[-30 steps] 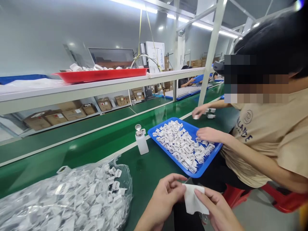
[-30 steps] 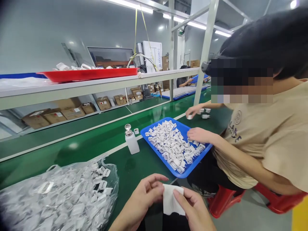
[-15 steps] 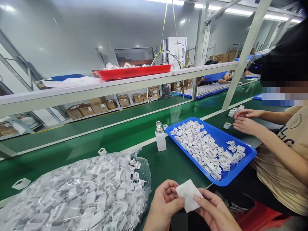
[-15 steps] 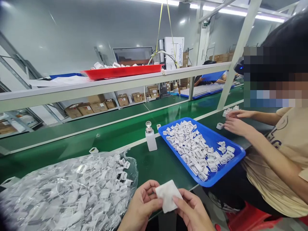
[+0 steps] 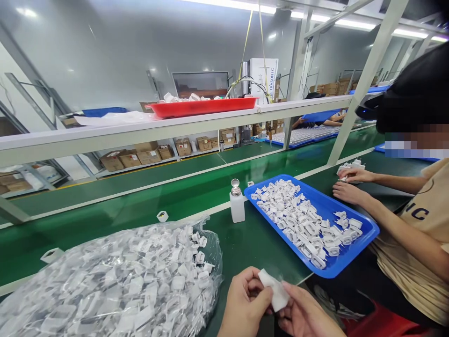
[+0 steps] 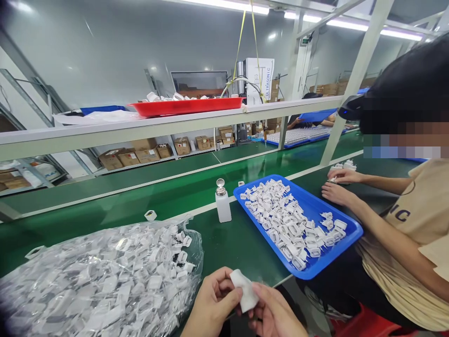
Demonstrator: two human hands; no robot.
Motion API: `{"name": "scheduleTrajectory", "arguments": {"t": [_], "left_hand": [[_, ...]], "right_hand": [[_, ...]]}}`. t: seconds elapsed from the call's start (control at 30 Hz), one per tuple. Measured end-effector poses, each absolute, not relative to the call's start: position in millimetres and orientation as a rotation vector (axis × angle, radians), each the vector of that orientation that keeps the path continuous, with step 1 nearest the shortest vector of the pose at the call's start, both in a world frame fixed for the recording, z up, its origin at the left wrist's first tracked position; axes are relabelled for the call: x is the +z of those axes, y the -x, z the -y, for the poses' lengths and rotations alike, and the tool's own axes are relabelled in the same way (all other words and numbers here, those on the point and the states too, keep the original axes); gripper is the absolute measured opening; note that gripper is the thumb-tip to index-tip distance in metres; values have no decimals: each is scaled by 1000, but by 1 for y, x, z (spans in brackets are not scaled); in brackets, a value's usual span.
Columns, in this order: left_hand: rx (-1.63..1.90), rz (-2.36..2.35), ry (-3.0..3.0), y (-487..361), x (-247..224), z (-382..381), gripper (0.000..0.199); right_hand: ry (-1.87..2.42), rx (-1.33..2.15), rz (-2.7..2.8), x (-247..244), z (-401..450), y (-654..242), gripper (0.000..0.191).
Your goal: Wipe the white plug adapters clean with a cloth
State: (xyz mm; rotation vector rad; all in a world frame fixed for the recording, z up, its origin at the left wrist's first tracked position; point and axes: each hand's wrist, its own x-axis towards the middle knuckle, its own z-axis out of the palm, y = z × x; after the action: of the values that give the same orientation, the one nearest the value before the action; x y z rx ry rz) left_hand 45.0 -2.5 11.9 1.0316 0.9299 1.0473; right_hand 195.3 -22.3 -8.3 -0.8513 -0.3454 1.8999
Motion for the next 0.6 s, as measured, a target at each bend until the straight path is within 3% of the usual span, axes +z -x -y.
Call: {"name": "scheduleTrajectory", "arguments": {"t": [0.17, 0.27, 0.37, 0.43, 0.53, 0.6], "left_hand": [[1044, -1001, -1097, -44, 15, 2, 27], [1075, -1087, -1127, -44, 20, -8, 21], [1312, -1471, -1067, -53, 21, -42, 29], [1462, -1684, -1028, -64, 19, -79, 35], [1630, -1929, -1000, -80, 14, -140, 64], [1689, -2008, -1040, -84, 11, -172, 64]], "right_hand": [[780, 1728, 253, -3, 13, -188, 34], [834, 1571, 258, 7, 2, -190, 45], [860, 1465, 323, 11, -15, -195, 51], [866, 1427, 348, 14, -30, -199, 47], [861, 1421, 319, 19, -55, -199, 37], [852, 1435, 307, 24, -69, -198, 33]]}}
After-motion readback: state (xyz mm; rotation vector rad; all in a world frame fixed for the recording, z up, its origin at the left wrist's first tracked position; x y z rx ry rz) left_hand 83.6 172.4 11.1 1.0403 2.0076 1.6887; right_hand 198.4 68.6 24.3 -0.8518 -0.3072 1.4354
